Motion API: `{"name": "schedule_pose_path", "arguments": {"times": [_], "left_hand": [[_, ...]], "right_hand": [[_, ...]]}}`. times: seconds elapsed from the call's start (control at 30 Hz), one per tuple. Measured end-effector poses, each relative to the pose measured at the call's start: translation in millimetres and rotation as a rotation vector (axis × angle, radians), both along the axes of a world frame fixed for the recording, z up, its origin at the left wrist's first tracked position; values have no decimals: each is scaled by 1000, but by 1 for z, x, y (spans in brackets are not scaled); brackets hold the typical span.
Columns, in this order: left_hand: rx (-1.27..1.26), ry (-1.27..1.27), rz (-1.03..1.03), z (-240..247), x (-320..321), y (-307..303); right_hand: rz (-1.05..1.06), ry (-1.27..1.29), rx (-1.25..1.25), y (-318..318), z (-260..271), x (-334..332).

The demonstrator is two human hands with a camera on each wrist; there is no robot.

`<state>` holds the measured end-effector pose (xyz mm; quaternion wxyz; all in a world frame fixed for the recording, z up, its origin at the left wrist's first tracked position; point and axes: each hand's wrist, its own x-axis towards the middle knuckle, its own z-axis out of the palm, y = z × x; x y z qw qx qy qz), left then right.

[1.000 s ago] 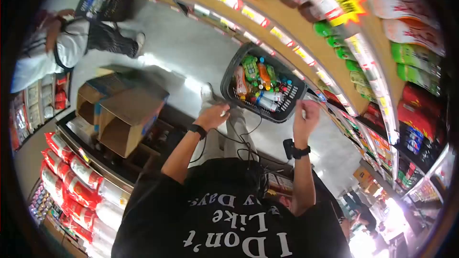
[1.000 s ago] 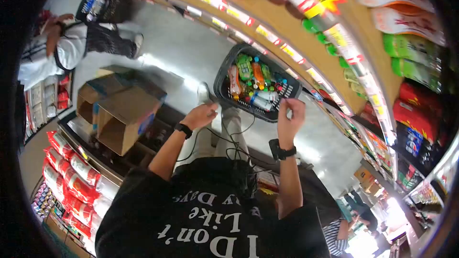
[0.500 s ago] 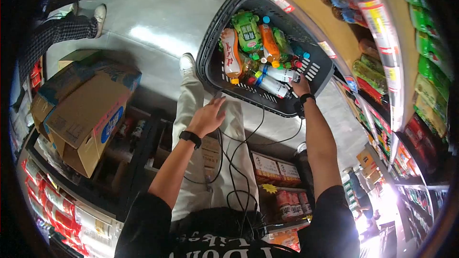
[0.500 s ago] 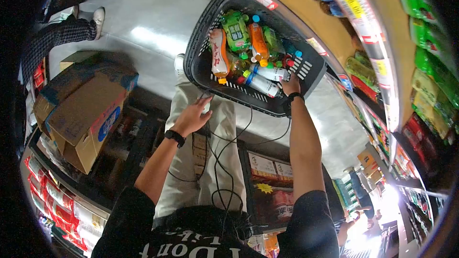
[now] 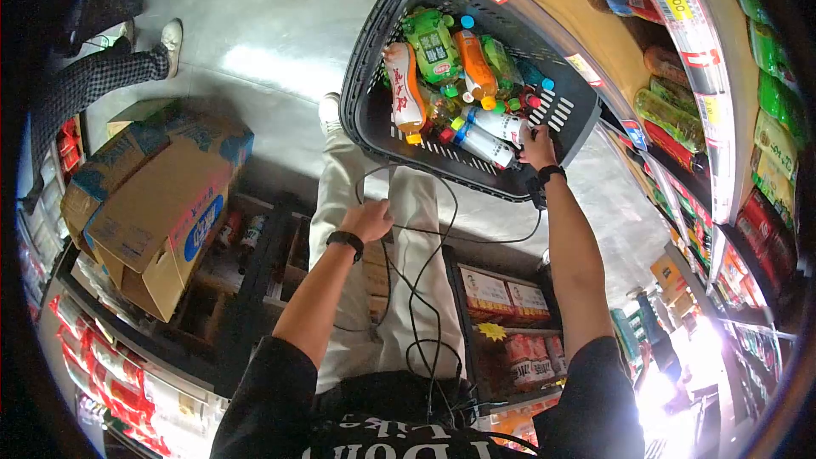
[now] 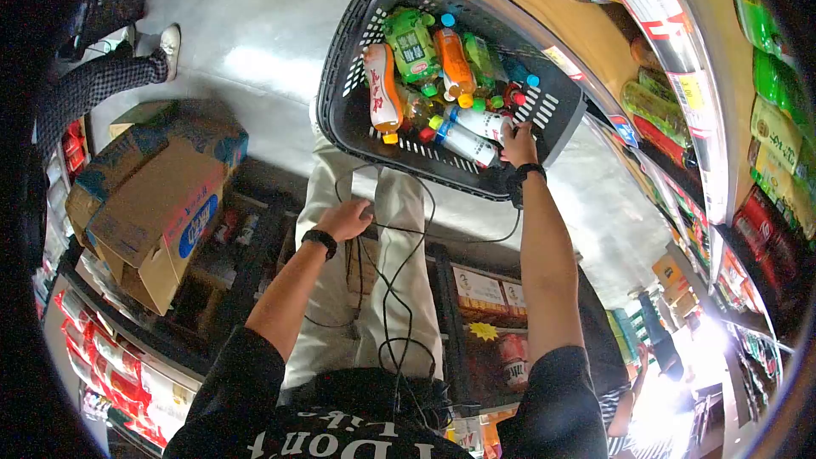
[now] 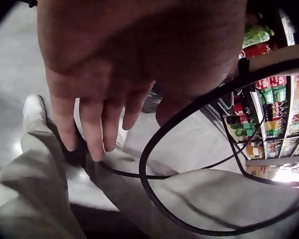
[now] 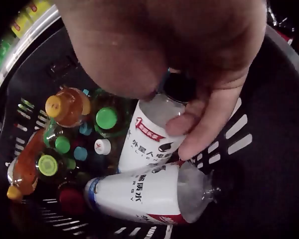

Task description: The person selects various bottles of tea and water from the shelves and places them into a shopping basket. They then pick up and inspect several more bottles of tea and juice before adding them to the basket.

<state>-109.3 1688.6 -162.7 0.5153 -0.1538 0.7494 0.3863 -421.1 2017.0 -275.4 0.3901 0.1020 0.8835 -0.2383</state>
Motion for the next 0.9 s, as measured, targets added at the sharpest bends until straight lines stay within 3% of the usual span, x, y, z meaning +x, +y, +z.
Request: {"name": "schedule_pose_path", "arguments": {"times": [0.03, 0.07, 0.2, 0.23, 0.3, 0.5, 0.53, 0.67, 0.77, 0.87, 0.9], "left_hand": [[11, -19, 0, 6, -2, -1], [11, 15, 64, 9, 0, 0], [91, -72, -18, 13, -4, -10], [95, -82, -48, 13, -1, -11], [80, -63, -54, 17, 8, -13], [79, 129, 244, 63, -12, -31], [104, 205, 343, 82, -27, -37], [335, 464, 563, 169, -93, -55], [774, 377, 691, 272, -150, -66], [992, 118, 497, 395, -181, -81], [1016, 253, 337, 396, -181, -80]], "right_hand": [[117, 96, 54, 8, -8, 3], [3, 13, 27, -36, 52, 0], [149, 178, -25, -46, 68, 12], [247, 369, -27, -33, 52, 23], [333, 572, -39, -46, 90, 36], [3, 490, -133, -48, 236, 70], [144, 653, -168, -49, 269, 74], [-208, 449, -504, -66, 422, 91], [-298, 459, -725, -95, 529, 90], [-384, 446, -943, -111, 595, 87], [-438, 436, -975, -117, 612, 81]]}}
